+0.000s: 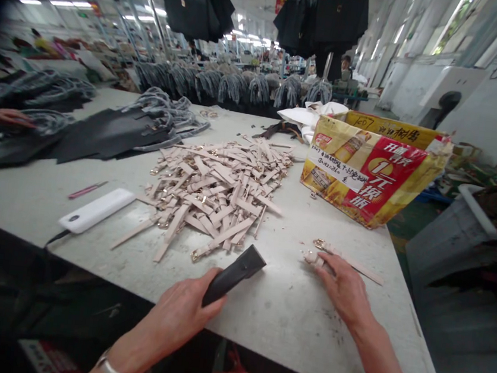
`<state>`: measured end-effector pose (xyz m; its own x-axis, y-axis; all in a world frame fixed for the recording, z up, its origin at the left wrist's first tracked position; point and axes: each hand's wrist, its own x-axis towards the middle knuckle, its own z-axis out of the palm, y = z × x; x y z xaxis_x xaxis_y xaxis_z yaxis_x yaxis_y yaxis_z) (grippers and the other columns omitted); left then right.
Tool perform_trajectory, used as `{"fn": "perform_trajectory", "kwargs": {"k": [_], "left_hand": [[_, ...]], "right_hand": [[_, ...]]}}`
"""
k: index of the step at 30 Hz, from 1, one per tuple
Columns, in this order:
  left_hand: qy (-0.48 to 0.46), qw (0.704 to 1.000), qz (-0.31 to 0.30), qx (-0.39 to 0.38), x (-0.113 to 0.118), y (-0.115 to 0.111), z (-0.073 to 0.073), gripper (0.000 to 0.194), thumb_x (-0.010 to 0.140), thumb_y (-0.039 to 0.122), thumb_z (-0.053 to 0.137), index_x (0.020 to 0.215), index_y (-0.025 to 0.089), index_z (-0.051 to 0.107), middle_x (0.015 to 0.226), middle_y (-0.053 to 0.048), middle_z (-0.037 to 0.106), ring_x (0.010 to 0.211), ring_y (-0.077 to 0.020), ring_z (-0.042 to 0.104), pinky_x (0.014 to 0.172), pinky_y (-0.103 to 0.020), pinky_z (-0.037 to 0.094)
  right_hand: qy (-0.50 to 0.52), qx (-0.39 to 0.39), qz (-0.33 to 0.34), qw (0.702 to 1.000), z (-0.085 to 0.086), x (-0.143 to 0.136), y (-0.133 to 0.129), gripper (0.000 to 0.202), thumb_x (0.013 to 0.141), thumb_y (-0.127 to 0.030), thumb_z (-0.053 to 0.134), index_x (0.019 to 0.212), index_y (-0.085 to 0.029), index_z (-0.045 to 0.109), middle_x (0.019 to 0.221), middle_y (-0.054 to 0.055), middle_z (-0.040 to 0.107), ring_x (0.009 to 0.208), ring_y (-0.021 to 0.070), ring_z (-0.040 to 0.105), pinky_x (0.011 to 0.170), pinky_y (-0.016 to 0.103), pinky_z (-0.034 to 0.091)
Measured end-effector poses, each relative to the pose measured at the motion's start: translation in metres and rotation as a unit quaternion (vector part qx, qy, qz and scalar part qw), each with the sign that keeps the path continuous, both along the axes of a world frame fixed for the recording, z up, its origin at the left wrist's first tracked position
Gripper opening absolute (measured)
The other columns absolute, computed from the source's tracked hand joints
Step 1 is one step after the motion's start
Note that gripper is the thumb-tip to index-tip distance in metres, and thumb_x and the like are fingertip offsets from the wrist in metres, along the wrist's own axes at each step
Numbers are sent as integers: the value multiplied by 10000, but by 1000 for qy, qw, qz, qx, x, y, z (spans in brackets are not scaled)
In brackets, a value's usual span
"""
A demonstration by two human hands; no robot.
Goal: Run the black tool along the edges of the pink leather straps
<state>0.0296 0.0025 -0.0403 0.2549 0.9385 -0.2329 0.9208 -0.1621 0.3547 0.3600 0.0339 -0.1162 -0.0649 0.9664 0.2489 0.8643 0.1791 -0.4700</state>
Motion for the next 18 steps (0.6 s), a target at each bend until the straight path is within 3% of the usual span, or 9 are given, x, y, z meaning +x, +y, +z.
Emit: {"fn": "perform_trajectory", "kwargs": {"k": [4, 6, 8, 11, 15, 18], "left_hand": [[-3, 998, 68, -11, -29, -6, -2, 370, 853, 406, 442, 1172, 224, 482, 834, -45, 684, 825, -225, 660, 674, -266, 428], [-5, 994, 107, -8, -45, -10, -4, 361, 849, 418, 441, 1158, 239, 495, 800, -34, 682, 789, -228, 665, 654, -265, 427], [-10, 990, 141, 0, -62, -16, -4, 368, 847, 431, 435, 1155, 240, 502, 785, -34, 680, 761, -233, 666, 645, -269, 429], [-23, 983, 184, 18, -83, -26, 0, 394, 842, 447, 431, 1151, 215, 511, 781, -41, 675, 728, -226, 658, 640, -270, 436], [-58, 971, 225, 49, -98, -37, 7, 391, 837, 477, 438, 1109, 213, 533, 742, -8, 654, 673, -193, 635, 623, -252, 436], [-86, 964, 244, 59, -100, -42, 9, 379, 832, 471, 448, 1101, 221, 541, 717, 12, 645, 646, -176, 625, 597, -235, 428]], "right_hand": [[-85, 35, -59, 994, -8, 41, 12, 428, 854, -448, 454, 1149, -176, 601, 1087, 124, 643, 979, 276, 595, 835, 411, 471], [-133, 69, -79, 986, -10, 44, 11, 478, 853, -451, 441, 1212, -159, 561, 1151, 145, 609, 1049, 304, 557, 869, 459, 446], [-172, 94, -52, 979, -14, 32, 2, 508, 871, -442, 409, 1299, -177, 482, 1273, 135, 539, 1175, 315, 476, 938, 502, 388], [-214, 72, 88, 970, -21, -10, -23, 526, 890, -439, 386, 1377, -239, 377, 1391, 73, 440, 1304, 302, 340, 1034, 549, 262], [-189, 40, 192, 962, -21, -84, -65, 659, 881, -420, 432, 1455, -202, 194, 1460, 111, 314, 1335, 308, 288, 1059, 546, 227], [-110, 6, 383, 917, -9, -131, -81, 694, 868, -436, 466, 1457, -200, 186, 1409, 106, 406, 1291, 273, 378, 1083, 485, 244]]}}
